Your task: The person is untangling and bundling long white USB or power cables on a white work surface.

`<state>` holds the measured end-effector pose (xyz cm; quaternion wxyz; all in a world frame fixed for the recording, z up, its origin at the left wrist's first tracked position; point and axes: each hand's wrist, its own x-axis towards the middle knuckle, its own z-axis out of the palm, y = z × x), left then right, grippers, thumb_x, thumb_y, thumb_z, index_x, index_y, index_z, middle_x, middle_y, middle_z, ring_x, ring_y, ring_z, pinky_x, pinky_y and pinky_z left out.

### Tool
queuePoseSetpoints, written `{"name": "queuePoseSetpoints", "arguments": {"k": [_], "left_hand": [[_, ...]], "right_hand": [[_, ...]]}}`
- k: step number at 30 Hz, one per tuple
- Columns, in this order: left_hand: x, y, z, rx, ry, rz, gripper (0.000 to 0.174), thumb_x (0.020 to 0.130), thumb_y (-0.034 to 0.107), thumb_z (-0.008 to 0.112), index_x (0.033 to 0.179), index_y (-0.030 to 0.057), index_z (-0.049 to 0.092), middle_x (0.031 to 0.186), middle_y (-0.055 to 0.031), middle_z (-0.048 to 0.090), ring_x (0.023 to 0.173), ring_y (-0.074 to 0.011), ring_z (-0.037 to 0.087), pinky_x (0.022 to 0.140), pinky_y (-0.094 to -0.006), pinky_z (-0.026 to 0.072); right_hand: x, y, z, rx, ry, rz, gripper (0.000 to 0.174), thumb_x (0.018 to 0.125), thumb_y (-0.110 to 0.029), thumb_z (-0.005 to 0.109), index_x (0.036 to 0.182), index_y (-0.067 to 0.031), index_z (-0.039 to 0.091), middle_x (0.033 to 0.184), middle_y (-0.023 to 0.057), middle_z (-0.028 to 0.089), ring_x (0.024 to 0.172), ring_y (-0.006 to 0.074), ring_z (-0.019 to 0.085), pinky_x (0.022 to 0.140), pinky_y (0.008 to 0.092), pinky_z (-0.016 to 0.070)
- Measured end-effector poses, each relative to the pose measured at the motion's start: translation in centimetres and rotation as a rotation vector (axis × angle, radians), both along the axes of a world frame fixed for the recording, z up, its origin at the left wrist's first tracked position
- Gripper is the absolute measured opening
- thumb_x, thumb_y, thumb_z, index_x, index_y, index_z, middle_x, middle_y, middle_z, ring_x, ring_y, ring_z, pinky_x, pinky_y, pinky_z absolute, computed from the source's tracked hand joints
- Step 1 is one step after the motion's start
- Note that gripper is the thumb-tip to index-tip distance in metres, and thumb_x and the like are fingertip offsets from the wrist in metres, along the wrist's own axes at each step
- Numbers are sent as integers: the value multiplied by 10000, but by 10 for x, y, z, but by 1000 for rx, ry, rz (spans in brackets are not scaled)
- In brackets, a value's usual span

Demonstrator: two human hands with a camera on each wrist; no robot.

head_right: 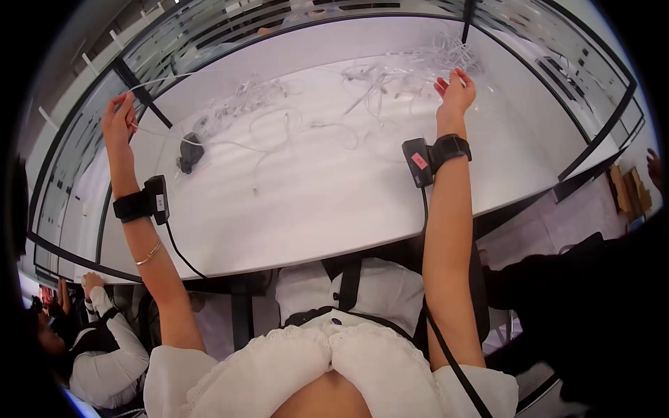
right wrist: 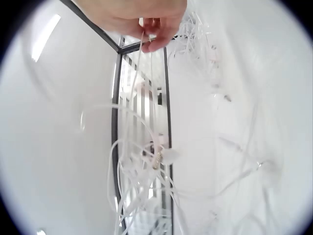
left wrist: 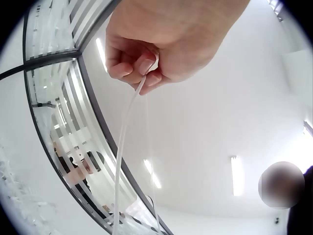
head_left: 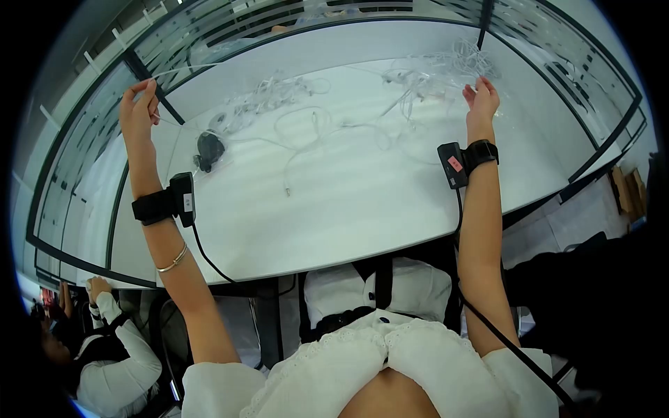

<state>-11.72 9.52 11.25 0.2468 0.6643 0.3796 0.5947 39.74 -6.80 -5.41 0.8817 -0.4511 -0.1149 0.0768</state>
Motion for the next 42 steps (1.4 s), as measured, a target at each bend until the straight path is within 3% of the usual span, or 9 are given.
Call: {"name": "queuePoseSetpoints", "arguments": {"k": [5, 9, 12, 17, 21, 25, 28, 39, 42], "left_hand": [[29, -31, 22, 62, 208, -206, 228, 877, 268, 626, 964, 58, 608, 510, 85, 375, 449, -19, 337, 443, -198, 243], [63, -62, 42, 156, 311, -416, 215, 896, 272, 596, 976, 73, 604, 523, 95, 361, 437, -6, 303, 439, -181, 228], [79, -53, 61, 181, 165, -502, 165, 906, 225, 584, 957, 68, 588, 540, 94, 381, 436, -1, 326, 410, -165, 239], [94, -80, 115, 285, -60, -435, 92, 920, 159, 555, 947, 71, 559, 571, 92, 388, 437, -1, 331, 387, -161, 240], [82, -84, 137, 384, -219, -435, 93, 940, 139, 511, 959, 49, 500, 571, 74, 361, 431, -19, 308, 407, -177, 237], [48, -46, 145, 401, -189, -456, 213, 884, 249, 540, 789, 94, 428, 669, -5, 442, 576, -119, 405, 579, -299, 334], [24, -48, 155, 357, -342, -429, 205, 885, 151, 504, 725, 100, 388, 628, -7, 374, 548, -128, 381, 551, -297, 314], [7, -52, 125, 213, -32, -345, 146, 918, 150, 445, 809, 53, 429, 648, -6, 386, 552, -116, 360, 524, -258, 323], [8, -32, 109, 163, -42, -442, 174, 928, 239, 560, 975, 75, 593, 560, 94, 320, 448, 11, 244, 436, -172, 209]], "right_hand": [[5, 16, -8, -565, -644, 146, 282, 812, -157, 656, 1064, -36, 628, 954, 100, 639, 804, 180, 617, 702, 296, 488], [-84, 6, 55, -444, -905, 448, 372, 818, -310, 674, 1106, -79, 630, 1048, 54, 635, 971, 152, 575, 807, 281, 455], [-165, 1, 76, -468, -1328, 707, 509, 856, -386, 616, 1291, -147, 502, 1188, 34, 589, 1077, 188, 542, 938, 376, 411], [-185, 19, 88, -656, -1290, 1240, 406, 888, -430, 550, 1102, -97, 641, 1023, 60, 656, 1035, 198, 573, 904, 312, 421], [-145, 41, 85, -745, -1225, 813, 387, 881, -406, 534, 858, -48, 679, 813, 67, 647, 796, 159, 583, 736, 295, 442], [-142, 33, 93, -839, -1274, 803, 368, 856, -409, 550, 803, -60, 652, 717, 50, 618, 649, 141, 546, 647, 288, 439], [-138, 37, 87, -938, -1382, 849, 371, 851, -408, 562, 762, -53, 616, 676, 37, 607, 545, 149, 510, 567, 296, 429], [-111, 45, 133, -602, -1443, 504, 434, 950, -431, 453, 875, -74, 688, 817, 36, 610, 935, 143, 530, 853, 291, 373], [-105, 51, 156, -491, -1350, 580, 407, 946, -444, 453, 893, -113, 685, 778, 8, 609, 812, 117, 564, 767, 259, 411]]}}
